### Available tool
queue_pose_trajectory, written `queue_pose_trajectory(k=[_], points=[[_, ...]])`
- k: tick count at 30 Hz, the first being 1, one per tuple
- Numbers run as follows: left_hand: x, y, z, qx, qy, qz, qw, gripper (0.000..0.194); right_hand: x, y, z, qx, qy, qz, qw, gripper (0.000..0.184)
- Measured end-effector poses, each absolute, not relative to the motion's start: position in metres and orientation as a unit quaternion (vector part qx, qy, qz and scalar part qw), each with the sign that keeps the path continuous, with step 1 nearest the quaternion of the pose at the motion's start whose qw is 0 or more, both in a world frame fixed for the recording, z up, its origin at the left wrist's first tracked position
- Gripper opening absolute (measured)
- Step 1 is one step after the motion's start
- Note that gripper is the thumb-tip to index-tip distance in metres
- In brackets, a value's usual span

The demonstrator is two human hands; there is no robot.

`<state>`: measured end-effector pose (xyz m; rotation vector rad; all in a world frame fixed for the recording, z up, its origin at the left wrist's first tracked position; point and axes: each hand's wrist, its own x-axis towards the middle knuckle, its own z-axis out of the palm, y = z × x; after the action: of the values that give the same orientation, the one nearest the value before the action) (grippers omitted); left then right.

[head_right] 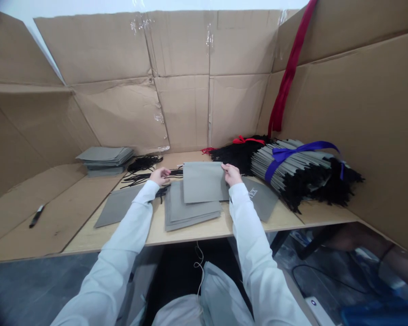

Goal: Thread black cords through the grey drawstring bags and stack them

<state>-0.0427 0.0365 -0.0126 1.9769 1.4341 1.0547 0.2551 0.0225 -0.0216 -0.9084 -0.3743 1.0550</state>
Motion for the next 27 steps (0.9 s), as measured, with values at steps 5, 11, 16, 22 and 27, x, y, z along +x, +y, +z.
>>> queue_pose_trajectory(k=[5,11,16,22,27], points=[[-0.048,0.044,-0.031,0.761,0.564,0.281,0.155,0.019,0.257,0.023,-0.023,-0.415,-0.165,0.485,0.751,0.025],[-0.056,0.051,-0.038,0.755,0.53,0.29,0.255,0.012,0.257,0.023,-0.021,-0.415,-0.164,0.488,0.75,0.025],[-0.054,0.05,-0.036,0.724,0.559,0.297,0.274,0.015,0.257,0.022,-0.021,-0.415,-0.158,0.484,0.754,0.024],[-0.055,0.035,-0.019,0.698,0.622,0.223,0.277,0.019,0.257,0.024,-0.023,-0.418,-0.163,0.486,0.75,0.025],[-0.067,0.028,-0.006,0.724,0.628,0.163,0.234,0.02,0.257,0.024,-0.022,-0.416,-0.167,0.482,0.753,0.024]])
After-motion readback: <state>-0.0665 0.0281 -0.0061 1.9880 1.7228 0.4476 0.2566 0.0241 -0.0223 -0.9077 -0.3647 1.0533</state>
